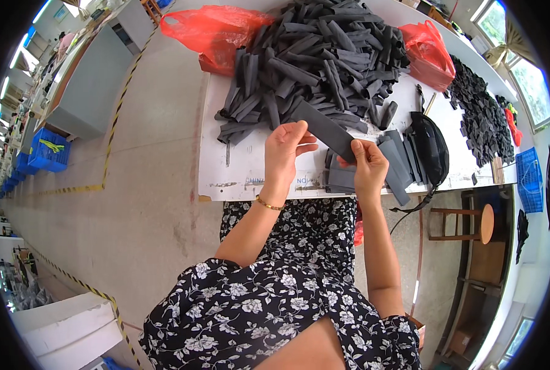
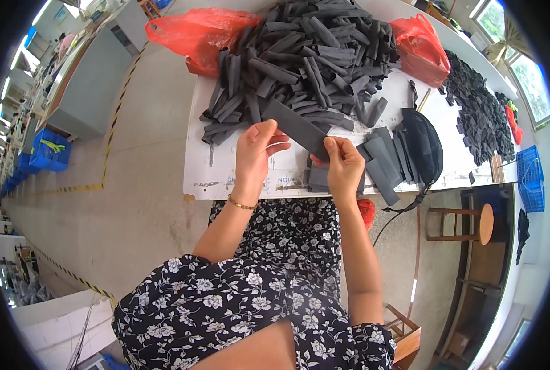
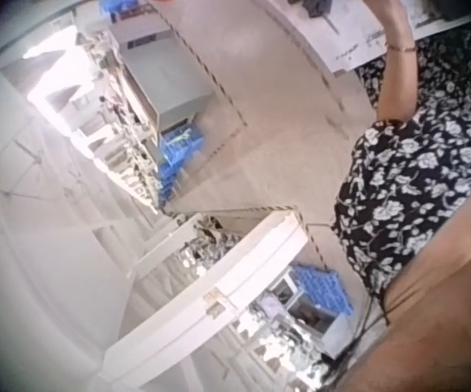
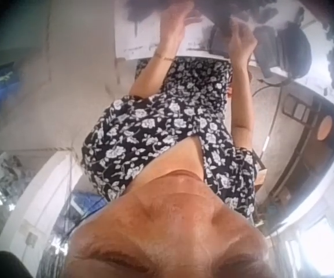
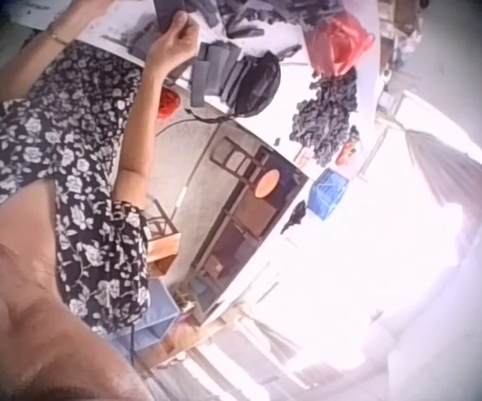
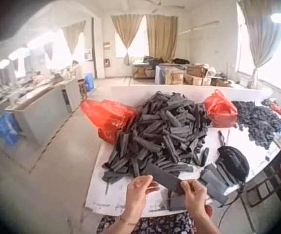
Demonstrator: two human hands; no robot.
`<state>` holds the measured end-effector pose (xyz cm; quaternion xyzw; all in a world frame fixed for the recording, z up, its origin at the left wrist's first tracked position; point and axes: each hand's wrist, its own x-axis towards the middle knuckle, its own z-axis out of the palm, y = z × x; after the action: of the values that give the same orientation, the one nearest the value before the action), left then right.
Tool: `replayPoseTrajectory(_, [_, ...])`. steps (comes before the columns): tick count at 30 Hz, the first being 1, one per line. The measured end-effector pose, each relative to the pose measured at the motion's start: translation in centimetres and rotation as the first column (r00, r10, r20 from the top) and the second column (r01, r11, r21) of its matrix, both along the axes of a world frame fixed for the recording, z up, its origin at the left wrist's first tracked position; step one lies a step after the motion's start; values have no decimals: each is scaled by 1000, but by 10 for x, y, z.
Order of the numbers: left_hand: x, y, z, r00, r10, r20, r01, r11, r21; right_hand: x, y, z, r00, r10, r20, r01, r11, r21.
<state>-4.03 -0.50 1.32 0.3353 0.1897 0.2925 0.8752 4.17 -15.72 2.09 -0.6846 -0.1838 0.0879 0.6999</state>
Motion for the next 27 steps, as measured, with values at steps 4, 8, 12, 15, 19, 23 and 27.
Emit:
replayPoseTrajectory(4, [-1,7,-11,998,13,-54,-9,997,71,-2,2,-2,999,30,-38,-29,999,15])
replayPoseTrajectory(8, [-1,5,-5,993,83,-86,-74,992,102,-2,2,-2,995,60,-78,-61,998,-14])
replayPoseTrajectory(12, [-5,15,-17,982,174,-67,-155,962,224,-1,-1,-8,993,107,-44,-109,993,-38])
replayPoseTrajectory(15, [-4,18,-24,986,168,11,-167,970,176,-4,-2,-11,996,78,-45,-81,994,-68])
replayPoseTrajectory(19, [1,18,-29,994,106,25,-102,985,-143,-3,0,-11,991,64,-119,-66,998,-14])
replayPoseTrajectory(23, [-6,4,-24,995,-50,-90,45,997,-55,0,1,-4,980,56,-189,-49,998,45])
replayPoseTrajectory(27, [-5,-13,-21,967,-151,-207,187,968,165,0,3,-9,980,63,-188,-54,997,51])
